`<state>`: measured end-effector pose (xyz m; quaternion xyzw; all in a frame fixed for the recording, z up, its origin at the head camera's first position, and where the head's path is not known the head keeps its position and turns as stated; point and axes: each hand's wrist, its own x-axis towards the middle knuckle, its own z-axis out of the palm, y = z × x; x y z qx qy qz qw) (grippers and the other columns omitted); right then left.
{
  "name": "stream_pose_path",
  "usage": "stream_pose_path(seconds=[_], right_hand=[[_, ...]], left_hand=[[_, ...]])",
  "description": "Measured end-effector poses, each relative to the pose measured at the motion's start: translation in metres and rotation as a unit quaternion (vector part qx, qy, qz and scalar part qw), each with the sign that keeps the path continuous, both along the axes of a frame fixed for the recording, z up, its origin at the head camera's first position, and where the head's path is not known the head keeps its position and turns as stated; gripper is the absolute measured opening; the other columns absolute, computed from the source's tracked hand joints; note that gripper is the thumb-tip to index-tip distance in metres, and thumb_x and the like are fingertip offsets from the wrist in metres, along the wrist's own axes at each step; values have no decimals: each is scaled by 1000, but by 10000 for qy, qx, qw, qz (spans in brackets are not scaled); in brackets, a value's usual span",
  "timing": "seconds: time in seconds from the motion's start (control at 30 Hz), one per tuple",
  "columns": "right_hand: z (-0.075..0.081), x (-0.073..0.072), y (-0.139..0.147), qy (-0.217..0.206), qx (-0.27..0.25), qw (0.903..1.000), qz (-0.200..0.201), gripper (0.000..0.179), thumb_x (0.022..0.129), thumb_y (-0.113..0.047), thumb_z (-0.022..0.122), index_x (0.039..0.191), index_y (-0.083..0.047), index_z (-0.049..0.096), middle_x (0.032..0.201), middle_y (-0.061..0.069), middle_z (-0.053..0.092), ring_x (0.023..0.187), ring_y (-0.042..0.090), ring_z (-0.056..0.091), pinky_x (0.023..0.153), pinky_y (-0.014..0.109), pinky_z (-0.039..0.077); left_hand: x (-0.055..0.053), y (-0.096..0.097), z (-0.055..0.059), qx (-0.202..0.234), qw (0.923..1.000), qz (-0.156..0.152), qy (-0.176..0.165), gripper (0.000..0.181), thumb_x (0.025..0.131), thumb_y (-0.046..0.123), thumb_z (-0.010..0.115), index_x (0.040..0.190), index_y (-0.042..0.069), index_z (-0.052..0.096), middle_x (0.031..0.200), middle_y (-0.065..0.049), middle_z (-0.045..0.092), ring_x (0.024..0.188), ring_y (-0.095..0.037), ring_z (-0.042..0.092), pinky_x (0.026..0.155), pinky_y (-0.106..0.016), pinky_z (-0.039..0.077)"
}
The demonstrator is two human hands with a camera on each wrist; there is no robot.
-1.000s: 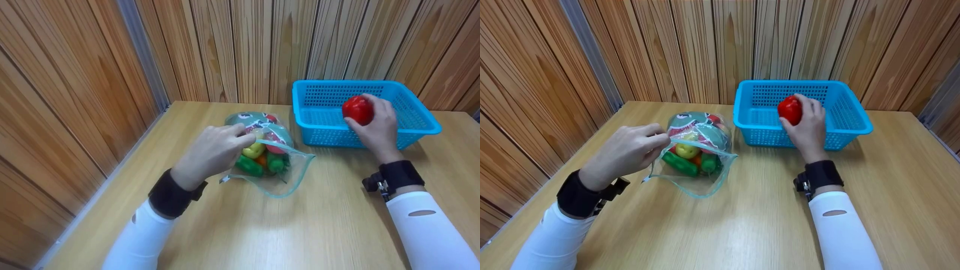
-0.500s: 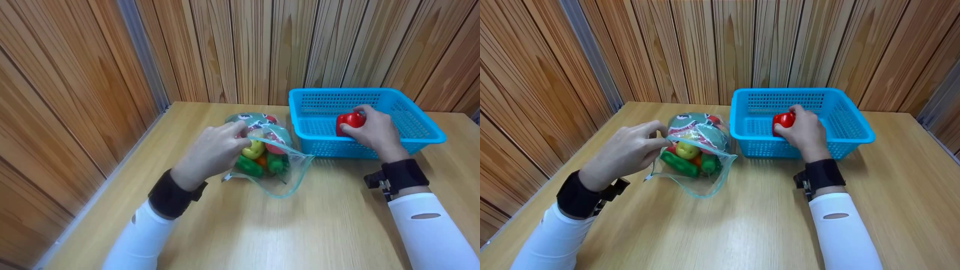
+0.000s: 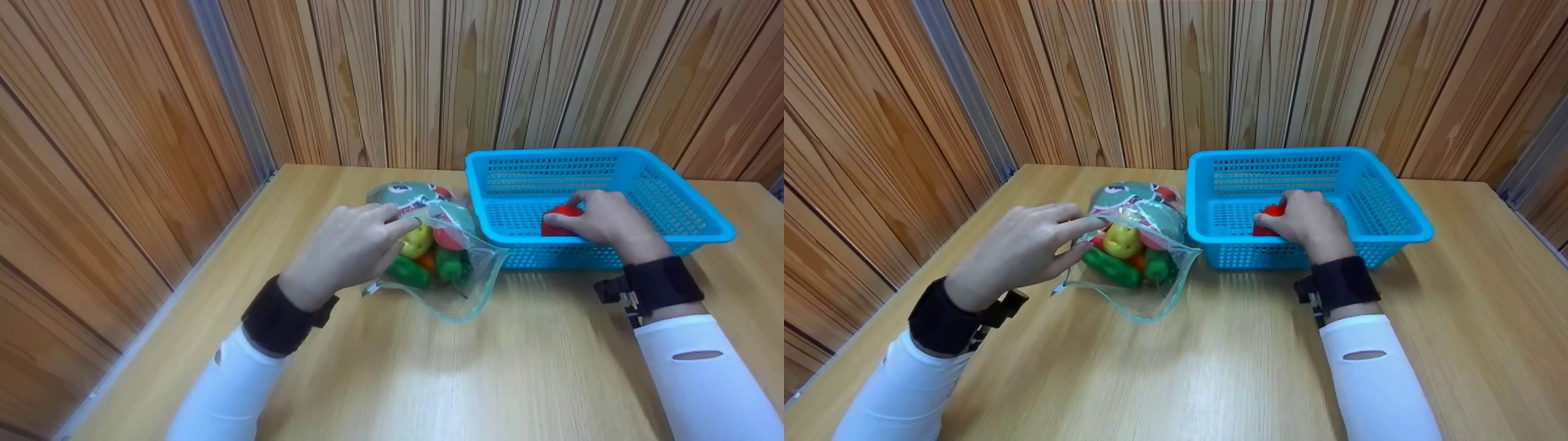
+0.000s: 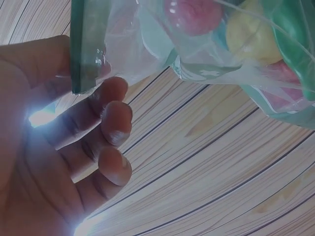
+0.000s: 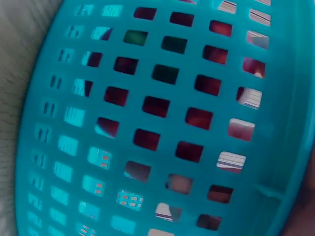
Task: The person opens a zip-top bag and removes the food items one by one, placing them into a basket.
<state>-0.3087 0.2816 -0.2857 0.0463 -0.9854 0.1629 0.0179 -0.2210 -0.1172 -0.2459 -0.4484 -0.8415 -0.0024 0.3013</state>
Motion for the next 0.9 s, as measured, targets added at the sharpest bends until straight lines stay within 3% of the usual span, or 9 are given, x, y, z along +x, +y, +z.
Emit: stream_pose_path(seconds=[0.27,0.4,0.47,0.57,0.7,0.8,0.9], right_hand=[[7,6,-6,187,-344,9991,-135,55,98,-40,59,135,1,54,93,22,56,66,26,50,55,34,39],[14,13,-17,779,-569,9953,-24,47,98,-35,60,131,-1,59,101,27,65,71,29,59,55,33,42],[20,19,-26,1243,-771,9889,239,40,98,-31,60,127,-4,63,99,25,70,73,29,62,57,32,44],[29,31,-42,1931,-1138,9700,945,29,98,-27,62,119,-8,69,89,15,74,70,25,66,60,26,46],[42,53,-64,2499,-1571,9332,2050,15,96,-19,67,107,-11,73,78,1,74,64,11,68,61,15,49],[50,70,-80,2563,-1893,9037,2861,10,94,-8,68,101,-11,74,75,-5,72,59,5,64,56,14,49],[53,82,-94,2271,-1992,8810,3642,14,92,-4,68,99,-13,75,79,-7,72,59,5,61,54,18,50]], left_hand=[[1,1,2,-167,9994,196,-230,30,99,18,57,126,9,68,101,-9,73,56,-16,48,47,-22,37],[1,1,2,-218,9991,244,-266,31,99,17,57,127,10,67,95,-7,72,55,-15,44,46,-22,33],[1,2,2,-232,9989,277,-284,32,98,16,57,127,10,67,90,-7,71,54,-15,42,46,-22,31],[2,2,2,-233,9987,308,-323,32,97,16,57,127,10,66,84,-6,68,53,-15,40,46,-22,29],[3,2,3,-179,9985,303,-414,32,97,16,57,127,9,66,79,-5,65,51,-15,40,46,-21,29],[2,2,3,-190,9982,327,-468,32,97,16,57,128,8,66,80,-5,66,51,-15,39,46,-21,29],[2,2,3,-236,9974,379,-563,34,98,17,56,129,8,65,84,-6,68,51,-15,40,46,-21,30]])
